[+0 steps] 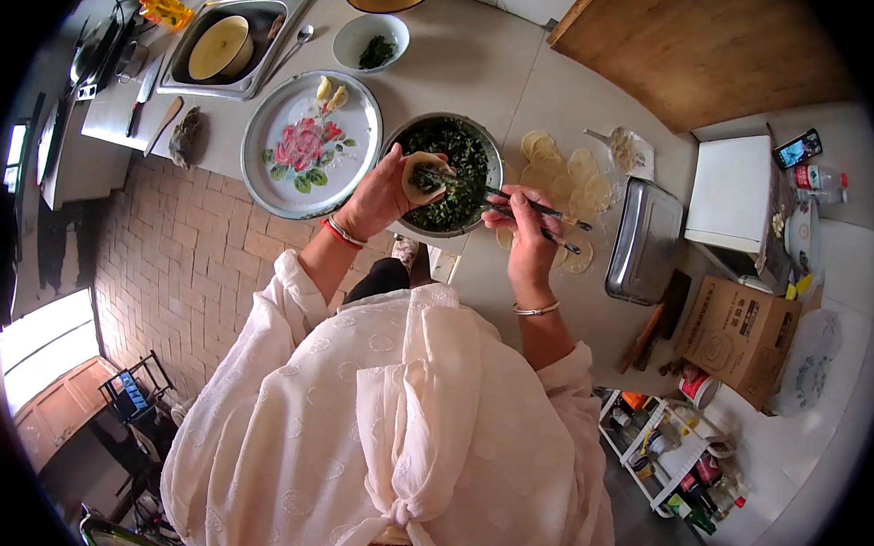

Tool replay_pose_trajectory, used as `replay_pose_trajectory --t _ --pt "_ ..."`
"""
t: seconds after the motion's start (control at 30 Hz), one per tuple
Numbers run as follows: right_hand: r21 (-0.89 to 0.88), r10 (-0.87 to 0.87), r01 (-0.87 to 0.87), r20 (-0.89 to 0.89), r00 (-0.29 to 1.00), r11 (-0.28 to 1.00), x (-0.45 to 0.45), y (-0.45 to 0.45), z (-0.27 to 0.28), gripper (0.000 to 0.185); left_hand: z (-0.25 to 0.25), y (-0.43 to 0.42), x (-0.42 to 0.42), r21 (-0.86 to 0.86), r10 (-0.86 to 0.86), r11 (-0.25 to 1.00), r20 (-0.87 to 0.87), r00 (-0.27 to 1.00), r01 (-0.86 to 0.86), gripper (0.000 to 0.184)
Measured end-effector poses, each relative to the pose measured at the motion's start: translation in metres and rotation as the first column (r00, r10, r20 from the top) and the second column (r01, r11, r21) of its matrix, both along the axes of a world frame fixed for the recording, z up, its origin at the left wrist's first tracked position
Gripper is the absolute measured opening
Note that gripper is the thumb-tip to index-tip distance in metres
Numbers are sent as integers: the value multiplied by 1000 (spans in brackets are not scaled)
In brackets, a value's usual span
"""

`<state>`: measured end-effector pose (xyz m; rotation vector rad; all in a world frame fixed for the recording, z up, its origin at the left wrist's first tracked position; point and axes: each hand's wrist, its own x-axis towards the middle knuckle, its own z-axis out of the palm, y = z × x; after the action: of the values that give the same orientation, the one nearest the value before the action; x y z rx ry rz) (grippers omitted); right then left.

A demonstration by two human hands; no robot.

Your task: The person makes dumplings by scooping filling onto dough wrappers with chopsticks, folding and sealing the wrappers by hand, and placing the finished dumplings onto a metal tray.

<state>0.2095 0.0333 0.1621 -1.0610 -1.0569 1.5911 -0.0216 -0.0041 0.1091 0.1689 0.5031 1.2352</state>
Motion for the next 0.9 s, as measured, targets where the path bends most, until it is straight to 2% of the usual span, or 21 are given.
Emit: replay_pose_trajectory --t 0.23,0.43,0.57,0.67,0.7,0.83,0.9 --pt "99 -120 118 16 993 988 7 -7 15 25 -6 -2 1 -13 39 999 67 997 -38 60" --pt "303 -42 -19 194 980 953 4 -15 23 21 -10 -1 4 52 71 996 36 997 -73 58" --pt "339 37 -112 220 975 934 0 -22 27 18 -8 -2 3 12 75 997 -4 997 -75 58" --pt "366 50 -164 299 953 916 -1 -25 30 20 -9 -2 2 17 69 997 -6 998 -69 58" --pt "382 41 -148 275 961 912 -1 -24 32 16 -7 -2 1 12 61 998 -5 998 -61 58" --pt "332 -2 -58 176 984 942 -1 -24 37 19 -1 -3 0 -6 42 999 -4 999 -42 58" --pt "242 8 -45 151 988 969 -2 -22 44 22 -1 -3 0 -23 47 999 -21 999 -47 59"
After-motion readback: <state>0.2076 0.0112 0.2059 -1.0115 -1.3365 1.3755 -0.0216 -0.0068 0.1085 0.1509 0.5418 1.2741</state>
